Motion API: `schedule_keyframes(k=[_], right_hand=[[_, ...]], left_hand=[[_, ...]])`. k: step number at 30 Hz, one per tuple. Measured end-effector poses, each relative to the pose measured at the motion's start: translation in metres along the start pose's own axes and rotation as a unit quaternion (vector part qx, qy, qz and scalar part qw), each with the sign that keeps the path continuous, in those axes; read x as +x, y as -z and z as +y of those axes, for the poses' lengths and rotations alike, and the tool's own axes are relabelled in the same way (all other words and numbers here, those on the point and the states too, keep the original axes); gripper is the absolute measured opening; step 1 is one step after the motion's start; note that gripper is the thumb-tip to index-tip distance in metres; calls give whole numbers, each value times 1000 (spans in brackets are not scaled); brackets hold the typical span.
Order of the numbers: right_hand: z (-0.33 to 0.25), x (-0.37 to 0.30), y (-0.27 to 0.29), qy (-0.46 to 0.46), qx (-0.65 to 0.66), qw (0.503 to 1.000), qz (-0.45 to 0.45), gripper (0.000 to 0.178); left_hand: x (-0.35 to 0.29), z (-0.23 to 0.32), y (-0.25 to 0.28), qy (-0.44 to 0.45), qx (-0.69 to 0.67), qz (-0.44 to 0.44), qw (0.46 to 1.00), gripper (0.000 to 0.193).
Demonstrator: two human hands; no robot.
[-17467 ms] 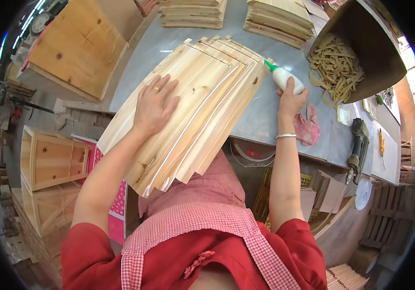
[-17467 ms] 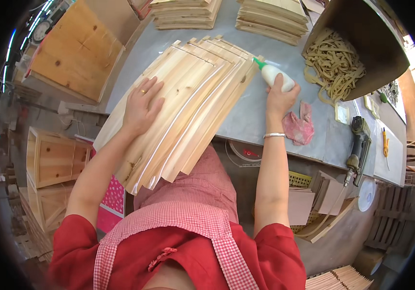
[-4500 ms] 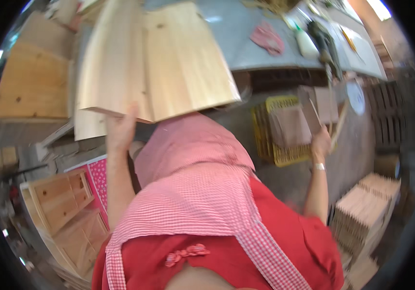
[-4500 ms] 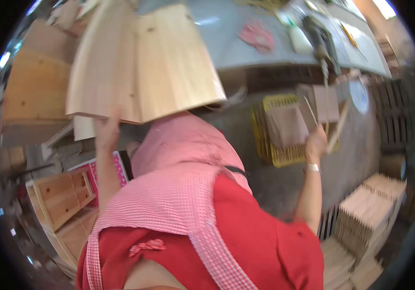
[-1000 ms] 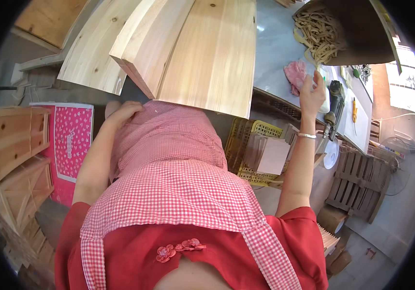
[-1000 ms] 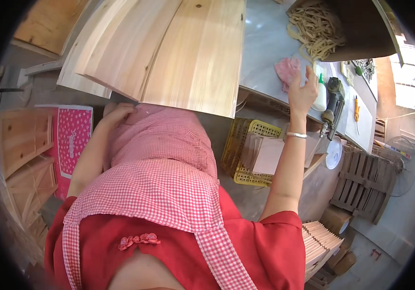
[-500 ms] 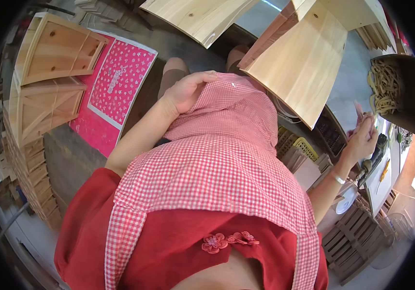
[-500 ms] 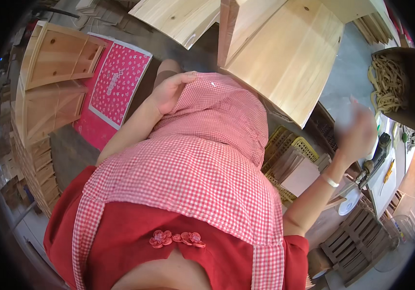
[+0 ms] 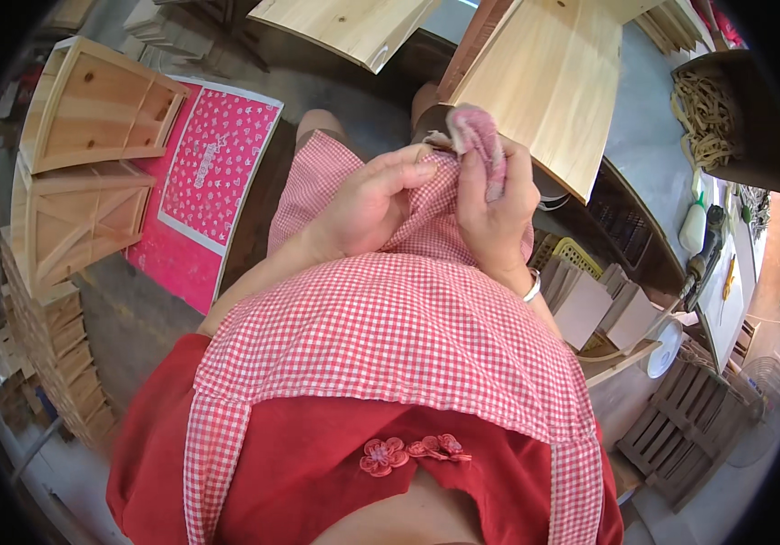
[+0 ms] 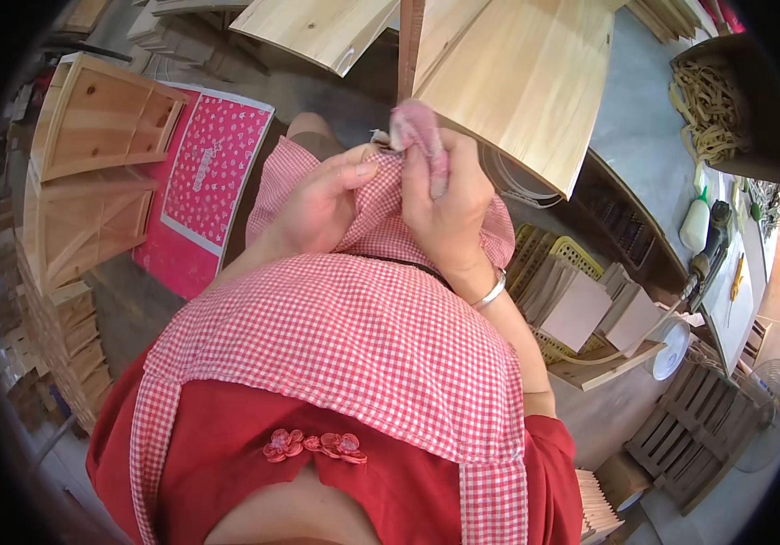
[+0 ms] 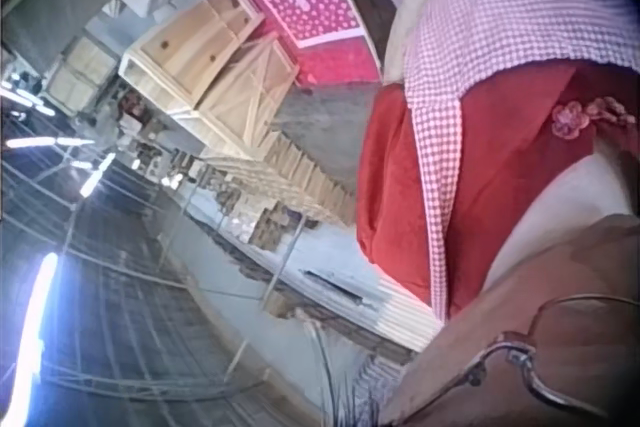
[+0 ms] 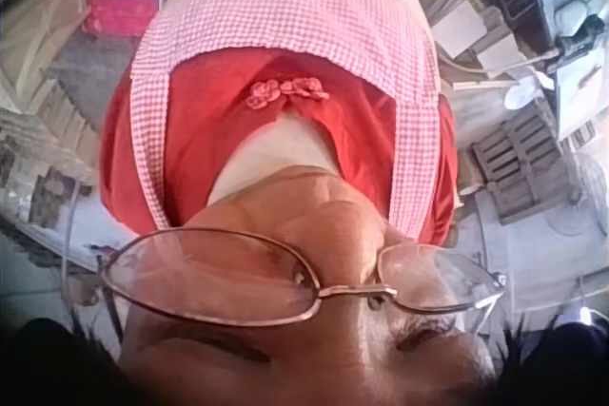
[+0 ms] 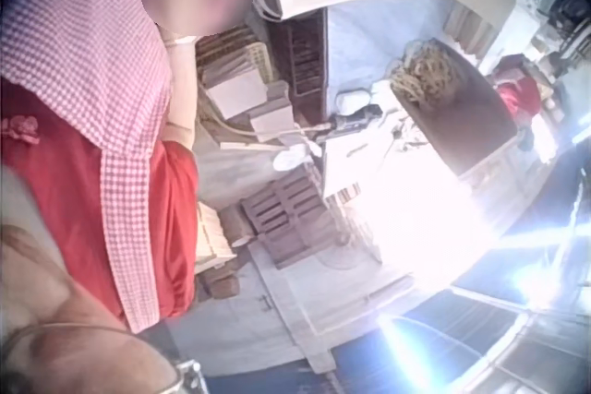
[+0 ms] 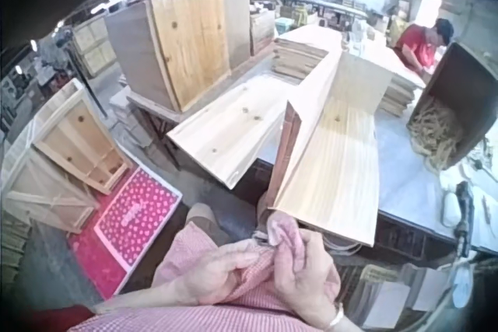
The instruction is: Applying glue to wooden panels and assembling them into rectangular crates, securing them with rubber bands.
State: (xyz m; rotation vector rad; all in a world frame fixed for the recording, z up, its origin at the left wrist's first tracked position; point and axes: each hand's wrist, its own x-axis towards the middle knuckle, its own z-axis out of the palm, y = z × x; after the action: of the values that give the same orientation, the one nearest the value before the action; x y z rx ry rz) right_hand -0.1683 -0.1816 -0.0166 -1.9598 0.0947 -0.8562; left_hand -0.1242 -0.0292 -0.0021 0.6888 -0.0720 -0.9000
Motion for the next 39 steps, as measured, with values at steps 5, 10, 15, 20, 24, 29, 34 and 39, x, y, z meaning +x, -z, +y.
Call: schedule_keyframes(k=[5,10,15,20,24,29,34,39], right_hand=[[14,29,42,-227,28,968,107,11],[41,42,120,-154,-12,977,146,19],[57,56,148,-196,-7,954,228,21],[72,77,183,-97,-77,924,362,26],[144,112,257,-110,-140,930,321,34],[147,86,262,-38,-461,853,244,30],[137,-42,171,-326,-311,882,-140,23],[196,-57,104,-473,-77,855,-200,36]], left_hand=[[3,7,41,20,-46,-91,995,19],[59,36,132,63,201,177,961,19],[132,38,210,72,405,223,884,27],[164,31,230,-101,516,404,748,52],[119,41,252,92,404,309,856,40],[59,28,249,90,633,111,761,39],[23,31,180,120,765,102,624,41],[27,34,144,121,751,59,647,26]])
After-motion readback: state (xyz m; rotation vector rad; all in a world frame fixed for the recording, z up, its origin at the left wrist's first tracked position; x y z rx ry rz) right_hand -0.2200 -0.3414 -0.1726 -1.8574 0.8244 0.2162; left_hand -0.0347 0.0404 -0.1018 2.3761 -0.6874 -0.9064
